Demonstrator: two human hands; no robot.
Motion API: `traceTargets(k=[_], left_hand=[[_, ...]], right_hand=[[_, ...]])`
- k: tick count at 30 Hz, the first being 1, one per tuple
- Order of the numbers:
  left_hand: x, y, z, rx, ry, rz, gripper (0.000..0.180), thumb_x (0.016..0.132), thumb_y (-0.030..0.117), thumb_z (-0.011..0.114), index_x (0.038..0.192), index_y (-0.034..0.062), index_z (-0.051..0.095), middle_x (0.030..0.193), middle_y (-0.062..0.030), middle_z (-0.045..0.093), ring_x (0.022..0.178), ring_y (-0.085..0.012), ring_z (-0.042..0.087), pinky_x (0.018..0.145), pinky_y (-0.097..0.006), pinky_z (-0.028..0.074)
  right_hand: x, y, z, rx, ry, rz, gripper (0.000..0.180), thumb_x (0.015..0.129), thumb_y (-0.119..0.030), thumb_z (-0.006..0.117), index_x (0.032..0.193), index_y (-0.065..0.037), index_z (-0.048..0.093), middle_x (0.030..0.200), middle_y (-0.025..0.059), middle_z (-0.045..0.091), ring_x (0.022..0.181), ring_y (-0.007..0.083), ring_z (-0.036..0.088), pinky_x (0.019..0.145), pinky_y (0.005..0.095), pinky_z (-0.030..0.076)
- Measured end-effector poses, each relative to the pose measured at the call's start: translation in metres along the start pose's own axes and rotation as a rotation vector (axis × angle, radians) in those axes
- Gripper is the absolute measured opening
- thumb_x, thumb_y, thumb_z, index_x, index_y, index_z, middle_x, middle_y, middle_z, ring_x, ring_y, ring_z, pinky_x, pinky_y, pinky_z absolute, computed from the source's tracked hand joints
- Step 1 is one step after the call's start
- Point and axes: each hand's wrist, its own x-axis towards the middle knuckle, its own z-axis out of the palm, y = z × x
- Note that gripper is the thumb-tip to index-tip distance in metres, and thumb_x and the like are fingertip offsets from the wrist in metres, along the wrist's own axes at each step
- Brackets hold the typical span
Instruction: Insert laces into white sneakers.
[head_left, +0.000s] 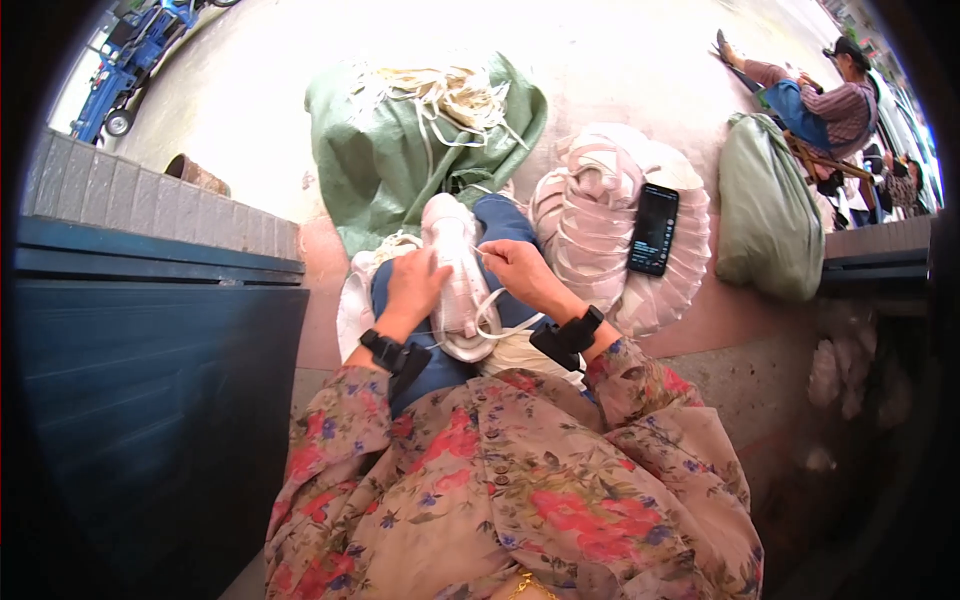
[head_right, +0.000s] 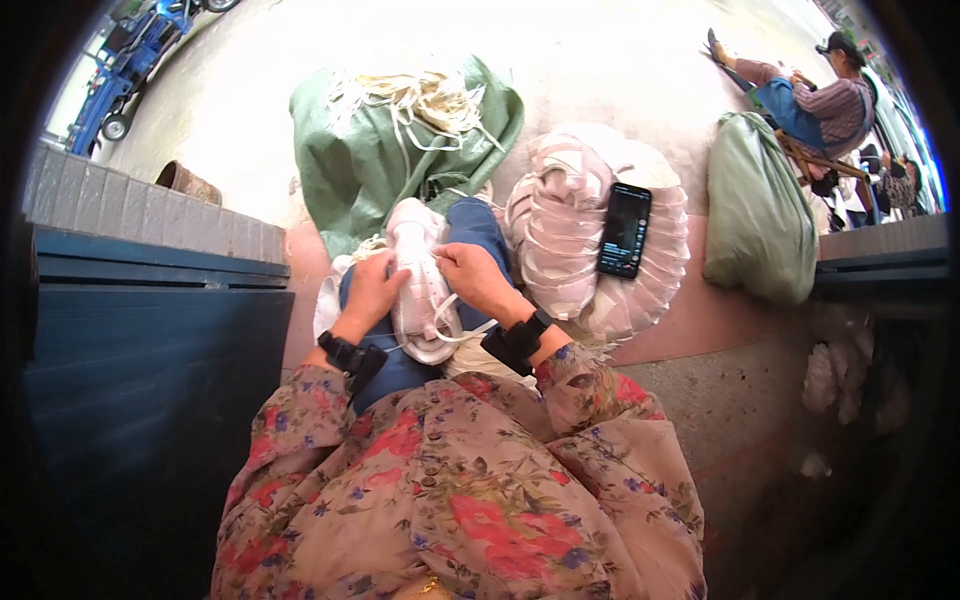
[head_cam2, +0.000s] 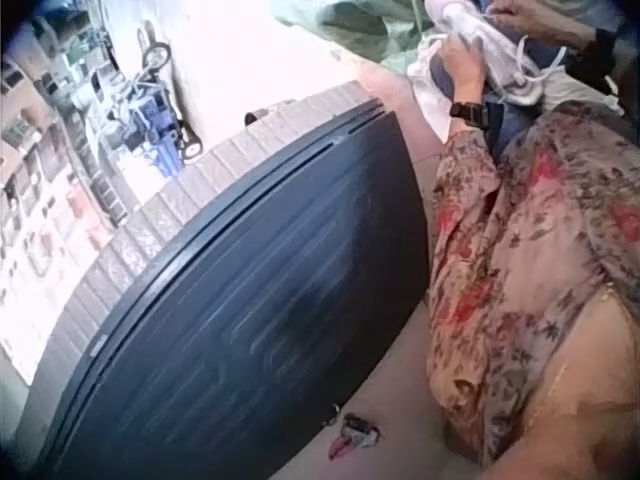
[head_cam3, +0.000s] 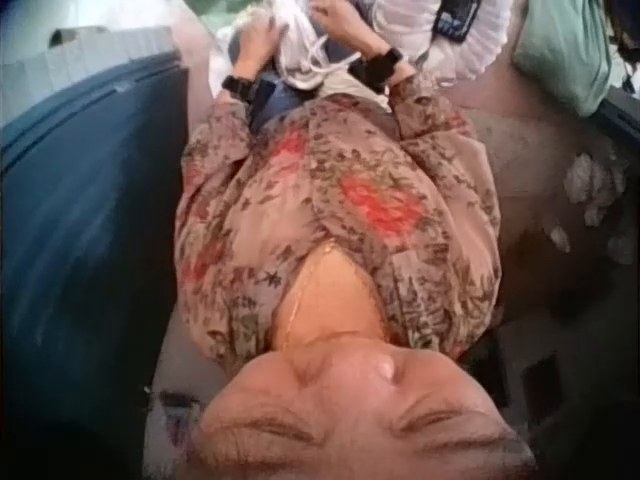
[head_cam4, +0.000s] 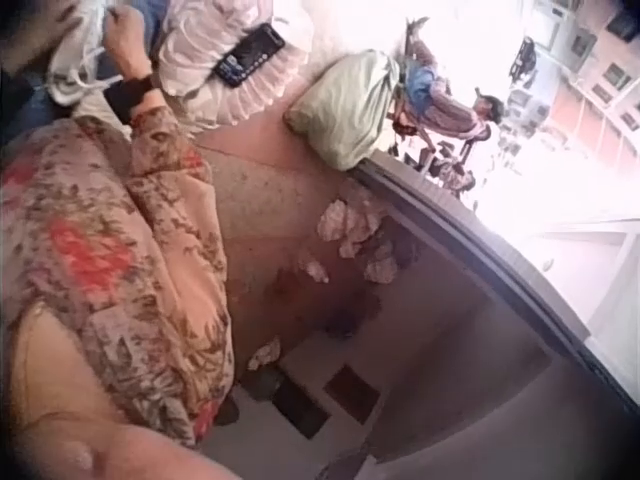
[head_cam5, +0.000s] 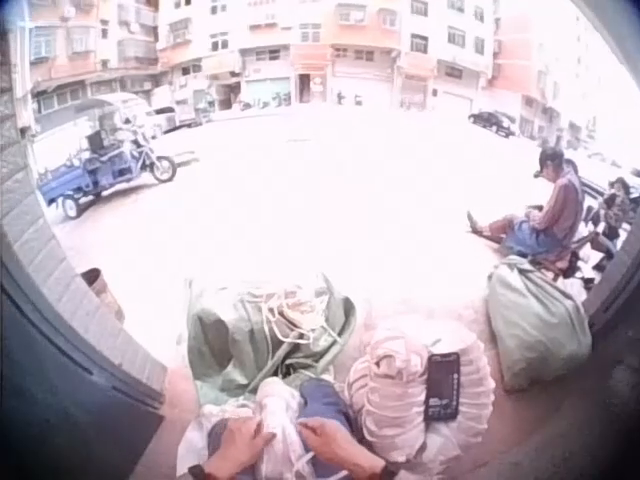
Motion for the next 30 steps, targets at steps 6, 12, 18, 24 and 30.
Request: traceTargets(k=[6,12,18,24,30], left_hand=[[0.009,0.012,-0.001,-0.066,-0.096,-0.119,0.032,0.066,0.024,0.068,0.082,-0.0008,0.057,0.086,-0.0202,0.056,0.081,-0.0354,0.053,0.071,-0.041,0.043],[0.016,0.012,-0.003,-0.067,-0.110,-0.169,0.029,0.066,0.025,0.069,0.072,-0.0020,0.058,0.074,-0.0193,0.056,0.073,-0.0349,0.055,0.065,-0.041,0.043],[0.017,0.011,0.003,-0.055,-0.025,-0.127,0.024,0.067,0.022,0.067,0.071,-0.0006,0.061,0.064,-0.0153,0.059,0.060,-0.0285,0.058,0.057,-0.035,0.044],[0.016,0.013,0.002,-0.074,-0.010,-0.133,0.024,0.067,0.021,0.068,0.071,-0.0009,0.059,0.065,-0.0154,0.058,0.061,-0.0282,0.057,0.057,-0.035,0.044],[0.014,0.008,0.006,-0.100,0.022,-0.098,0.023,0.067,0.020,0.067,0.070,-0.0011,0.058,0.064,-0.0147,0.056,0.059,-0.0278,0.055,0.055,-0.035,0.043]], right_hand=[[0.004,0.002,0.018,-0.182,-0.041,0.127,0.025,0.079,-0.021,0.050,0.085,0.001,0.061,0.076,0.0209,0.059,0.073,0.0337,0.058,0.065,0.0386,0.044],[0.010,0.008,0.026,-0.412,0.059,-0.015,0.024,0.081,-0.021,0.047,0.081,-0.001,0.060,0.082,0.0183,0.059,0.077,0.0352,0.057,0.068,0.0434,0.045],[0.013,0.004,0.028,-0.503,0.052,-0.025,0.020,0.081,-0.019,0.047,0.079,-0.003,0.059,0.081,0.0162,0.058,0.075,0.0346,0.057,0.067,0.0433,0.045],[0.015,0.003,0.031,-0.592,0.042,-0.081,0.017,0.078,-0.015,0.049,0.075,-0.002,0.059,0.077,0.0161,0.057,0.073,0.0329,0.058,0.065,0.0414,0.046],[0.018,0.007,0.032,-0.626,0.021,-0.173,0.015,0.079,-0.014,0.049,0.074,-0.003,0.057,0.075,0.0143,0.054,0.070,0.0329,0.056,0.063,0.0411,0.045]])
